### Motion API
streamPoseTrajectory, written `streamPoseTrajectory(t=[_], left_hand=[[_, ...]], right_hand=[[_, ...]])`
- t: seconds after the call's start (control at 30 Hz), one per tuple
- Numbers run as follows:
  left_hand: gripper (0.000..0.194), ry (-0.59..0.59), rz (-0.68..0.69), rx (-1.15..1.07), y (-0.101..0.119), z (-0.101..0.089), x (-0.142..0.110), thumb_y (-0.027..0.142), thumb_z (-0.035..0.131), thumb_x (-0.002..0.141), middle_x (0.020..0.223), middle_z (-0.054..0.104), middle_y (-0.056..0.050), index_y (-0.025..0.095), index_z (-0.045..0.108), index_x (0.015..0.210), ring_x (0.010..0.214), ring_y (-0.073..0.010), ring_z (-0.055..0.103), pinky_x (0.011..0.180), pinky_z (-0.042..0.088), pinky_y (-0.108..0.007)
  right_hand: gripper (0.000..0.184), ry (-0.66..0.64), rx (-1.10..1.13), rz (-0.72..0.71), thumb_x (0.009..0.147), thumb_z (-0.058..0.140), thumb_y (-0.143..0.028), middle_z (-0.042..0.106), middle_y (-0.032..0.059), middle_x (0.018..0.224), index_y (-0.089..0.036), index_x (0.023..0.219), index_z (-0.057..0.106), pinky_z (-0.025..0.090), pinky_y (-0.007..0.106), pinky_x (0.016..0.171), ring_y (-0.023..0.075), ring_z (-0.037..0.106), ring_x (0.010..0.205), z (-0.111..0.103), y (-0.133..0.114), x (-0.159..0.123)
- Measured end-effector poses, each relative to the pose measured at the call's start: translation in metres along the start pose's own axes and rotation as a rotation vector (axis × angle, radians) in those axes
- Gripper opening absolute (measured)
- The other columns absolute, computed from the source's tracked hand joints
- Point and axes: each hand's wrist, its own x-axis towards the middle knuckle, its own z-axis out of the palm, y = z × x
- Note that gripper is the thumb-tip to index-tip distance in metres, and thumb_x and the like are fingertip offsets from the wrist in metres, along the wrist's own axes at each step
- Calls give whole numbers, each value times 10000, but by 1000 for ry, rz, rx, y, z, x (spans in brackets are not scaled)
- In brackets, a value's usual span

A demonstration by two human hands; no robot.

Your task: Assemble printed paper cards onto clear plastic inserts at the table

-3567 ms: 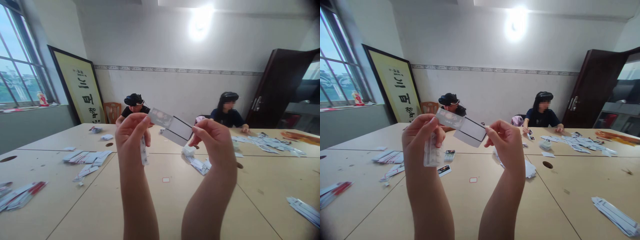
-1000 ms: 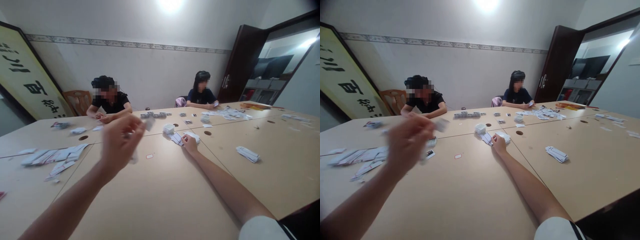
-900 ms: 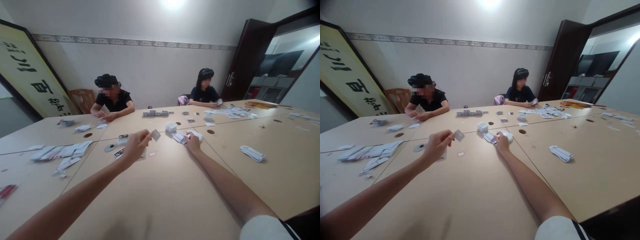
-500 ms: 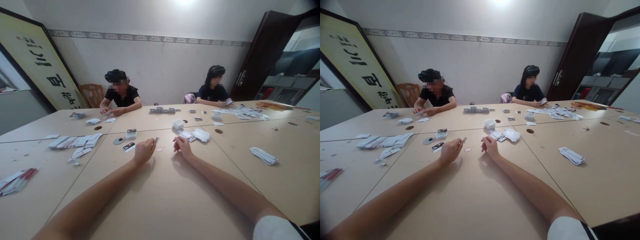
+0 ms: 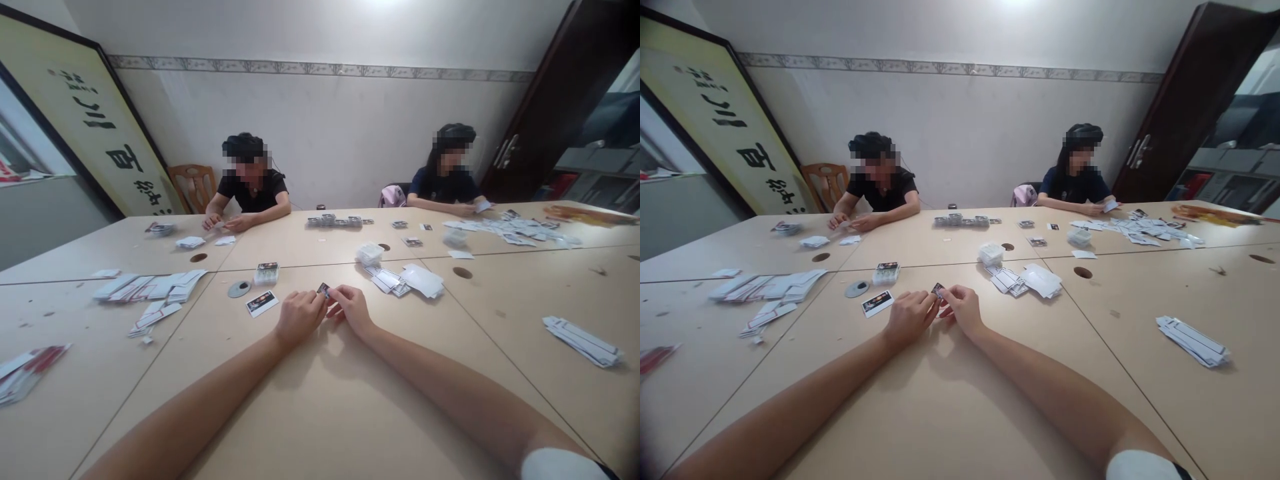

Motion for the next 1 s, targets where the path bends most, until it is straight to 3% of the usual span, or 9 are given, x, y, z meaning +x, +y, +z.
streamPoseTrajectory(t=[0.1,0.27,0.47,0.57,0.67,0.77,0.87,1.0], left_hand=[[241,6,66,-21,0,-2,0,257,473,964,697,624,-24,178,613,785,636,-163,558,624,271,-329],[217,14,54,-51,0,-3,-1,261,476,957,697,612,-14,186,589,787,614,-164,545,613,274,-329],[319,-16,-30,-140,-4,-2,-2,396,434,991,722,617,-19,187,604,819,643,-163,562,630,321,-303],[352,-23,-89,-222,-5,-3,-3,423,404,997,768,624,-25,189,616,840,663,-160,565,646,340,-298],[346,-1,-237,-419,-7,-5,-5,371,353,1016,818,611,-22,193,611,869,685,-143,556,657,360,-287],[322,196,-449,-604,-9,-7,-4,338,335,1021,847,571,-25,194,597,902,764,-143,548,719,394,-280],[324,403,-628,-690,-10,-5,-1,362,315,1020,879,540,-40,197,583,939,867,-171,527,818,402,-311],[330,382,-911,-920,-5,-2,2,458,317,1002,885,517,-34,216,540,992,807,-171,505,755,426,-310]], right_hand=[[265,-27,-6,7,726,694,-423,651,5,605,-167,725,626,488,219,360,196,685,526,-1,1,0],[211,6,-11,-53,753,673,-373,636,-9,601,-173,708,623,510,229,413,189,685,560,0,4,-1],[244,94,-71,-244,820,658,-409,640,-5,652,-169,779,636,528,238,494,143,646,559,2,4,-10],[260,119,-35,-236,825,661,-422,614,-16,658,-171,776,617,505,225,481,136,652,546,2,4,-11],[276,181,59,-121,818,662,-441,630,-8,743,-176,808,587,477,207,446,155,694,577,-1,6,-6],[345,193,150,-27,793,691,-442,679,10,858,-208,1015,571,509,222,474,173,713,632,-3,5,-2],[635,93,200,-18,770,728,-426,703,16,937,-275,1303,418,572,284,591,200,728,730,-1,0,-5],[937,-109,183,-68,735,779,-349,717,41,1032,-332,1458,183,585,362,774,230,716,923,3,-3,-14]])
